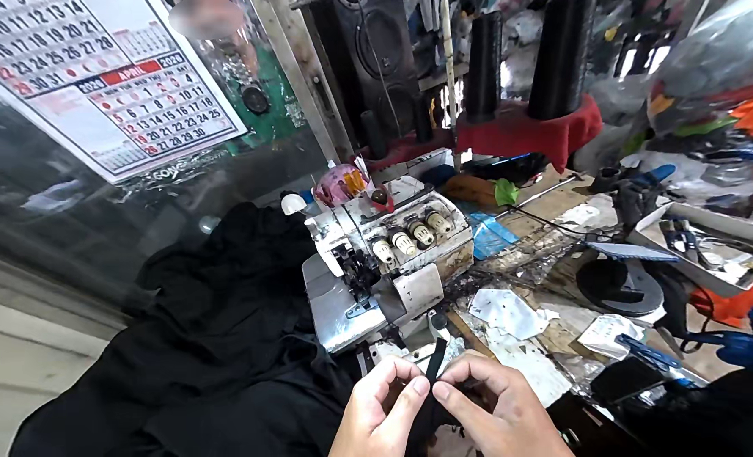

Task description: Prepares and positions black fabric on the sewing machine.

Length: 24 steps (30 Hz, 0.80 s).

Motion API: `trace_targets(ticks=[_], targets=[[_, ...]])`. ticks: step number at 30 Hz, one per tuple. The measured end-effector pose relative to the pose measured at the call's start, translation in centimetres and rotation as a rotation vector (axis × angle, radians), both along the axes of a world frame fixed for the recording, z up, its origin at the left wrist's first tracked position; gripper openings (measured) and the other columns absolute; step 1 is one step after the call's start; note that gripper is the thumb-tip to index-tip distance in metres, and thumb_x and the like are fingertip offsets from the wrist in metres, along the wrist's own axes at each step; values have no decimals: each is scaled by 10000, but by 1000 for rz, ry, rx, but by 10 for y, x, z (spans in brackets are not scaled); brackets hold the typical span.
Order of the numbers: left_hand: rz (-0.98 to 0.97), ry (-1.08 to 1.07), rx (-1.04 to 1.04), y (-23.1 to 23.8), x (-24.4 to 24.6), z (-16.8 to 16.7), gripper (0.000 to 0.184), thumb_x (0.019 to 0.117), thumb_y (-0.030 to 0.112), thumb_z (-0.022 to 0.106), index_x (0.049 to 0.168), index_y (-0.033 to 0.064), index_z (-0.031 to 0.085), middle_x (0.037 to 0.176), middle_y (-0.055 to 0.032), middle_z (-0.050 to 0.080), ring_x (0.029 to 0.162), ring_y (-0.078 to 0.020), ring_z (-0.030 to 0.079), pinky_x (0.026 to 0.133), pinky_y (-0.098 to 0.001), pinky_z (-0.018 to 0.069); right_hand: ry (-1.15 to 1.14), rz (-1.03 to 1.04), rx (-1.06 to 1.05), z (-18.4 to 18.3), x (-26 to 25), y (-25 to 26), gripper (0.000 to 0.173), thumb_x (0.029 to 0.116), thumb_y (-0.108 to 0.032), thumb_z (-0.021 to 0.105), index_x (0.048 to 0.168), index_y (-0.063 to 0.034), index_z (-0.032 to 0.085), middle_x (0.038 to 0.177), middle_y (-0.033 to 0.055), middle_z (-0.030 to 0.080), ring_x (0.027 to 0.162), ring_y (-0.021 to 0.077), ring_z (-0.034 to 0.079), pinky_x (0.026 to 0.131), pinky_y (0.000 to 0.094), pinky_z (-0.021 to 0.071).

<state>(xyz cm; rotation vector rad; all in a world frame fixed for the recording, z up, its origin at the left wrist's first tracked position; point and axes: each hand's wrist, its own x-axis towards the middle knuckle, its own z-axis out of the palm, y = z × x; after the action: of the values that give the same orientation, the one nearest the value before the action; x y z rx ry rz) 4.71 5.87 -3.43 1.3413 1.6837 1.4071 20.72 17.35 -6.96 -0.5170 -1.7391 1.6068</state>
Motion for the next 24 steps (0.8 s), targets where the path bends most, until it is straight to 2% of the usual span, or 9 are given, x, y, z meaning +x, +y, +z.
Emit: trace_targets(ticks=[3, 6, 8, 10, 13, 17, 19, 21, 24], targets=[[-2, 17, -3, -1, 2, 1, 149, 1043, 104, 571, 1069, 17, 689, 975, -64, 701, 833, -153, 683, 725, -297, 599, 23, 9, 30, -2, 0, 0, 123, 967, -216, 715, 984, -102, 760, 984, 29, 709, 826, 131, 684, 655, 281, 595], [24, -7, 17, 0, 6, 2, 127, 1034, 76, 574, 1057, 1, 674, 925, -76, 693, 799, -157, 674, 700, -296, 589, 26, 4, 41, -1, 0, -2, 121, 982, -205, 693, 996, -101, 752, 977, 28, 701, 776, 133, 681, 603, 284, 596], [37, -14, 18, 0, 8, 3, 143, 1041, 79, 567, 1063, -10, 677, 924, -81, 706, 810, -154, 685, 721, -291, 594, 29, -11, 60, -1, -1, -4, 118, 989, -198, 686, 995, -100, 752, 972, 28, 706, 753, 133, 689, 577, 287, 606], [45, 21, 0, -2, 12, 7, 194, 1060, 118, 543, 1063, -6, 693, 945, -60, 700, 836, -107, 670, 755, -245, 572, 26, -25, 103, 0, -1, -5, 115, 992, -189, 682, 993, -98, 753, 965, 27, 707, 746, 128, 691, 569, 278, 606], [63, 7, -2, -1, 14, 9, 178, 1054, 115, 539, 1012, 19, 684, 864, -39, 678, 756, -96, 644, 692, -236, 548, 7, -41, 164, 1, 0, -5, 115, 988, -193, 686, 991, -104, 758, 940, 4, 713, 762, 101, 689, 593, 260, 602], [38, 75, -13, -3, 8, 3, 155, 1053, 135, 557, 1023, 40, 676, 890, -33, 670, 772, -120, 647, 671, -267, 561, -124, 52, 20, 11, 7, -2, 186, 1007, -292, 662, 1030, -128, 747, 814, -26, 727, 623, 103, 683, 486, 292, 583], [44, 130, -11, -4, 7, 3, 145, 1048, 160, 576, 1020, 58, 675, 868, -18, 673, 745, -109, 647, 642, -264, 561, -163, 170, -52, 15, 11, 4, 202, 1000, -294, 680, 1079, -113, 722, 783, 15, 701, 548, 142, 643, 421, 320, 547], [41, 192, -14, -5, 7, 5, 146, 1039, 186, 601, 1020, 67, 684, 871, -7, 687, 743, -100, 660, 635, -265, 574, -148, 223, -72, 15, 11, 9, 179, 993, -270, 695, 1060, -104, 712, 807, 37, 692, 531, 152, 624, 407, 319, 532], [38, 246, 13, -5, 7, 9, 155, 1036, 205, 617, 1029, 71, 694, 893, 2, 696, 765, -85, 668, 664, -260, 583, -59, 195, -47, 14, 11, 9, 127, 985, -215, 704, 1009, -90, 714, 895, 40, 701, 556, 129, 611, 436, 293, 525]])
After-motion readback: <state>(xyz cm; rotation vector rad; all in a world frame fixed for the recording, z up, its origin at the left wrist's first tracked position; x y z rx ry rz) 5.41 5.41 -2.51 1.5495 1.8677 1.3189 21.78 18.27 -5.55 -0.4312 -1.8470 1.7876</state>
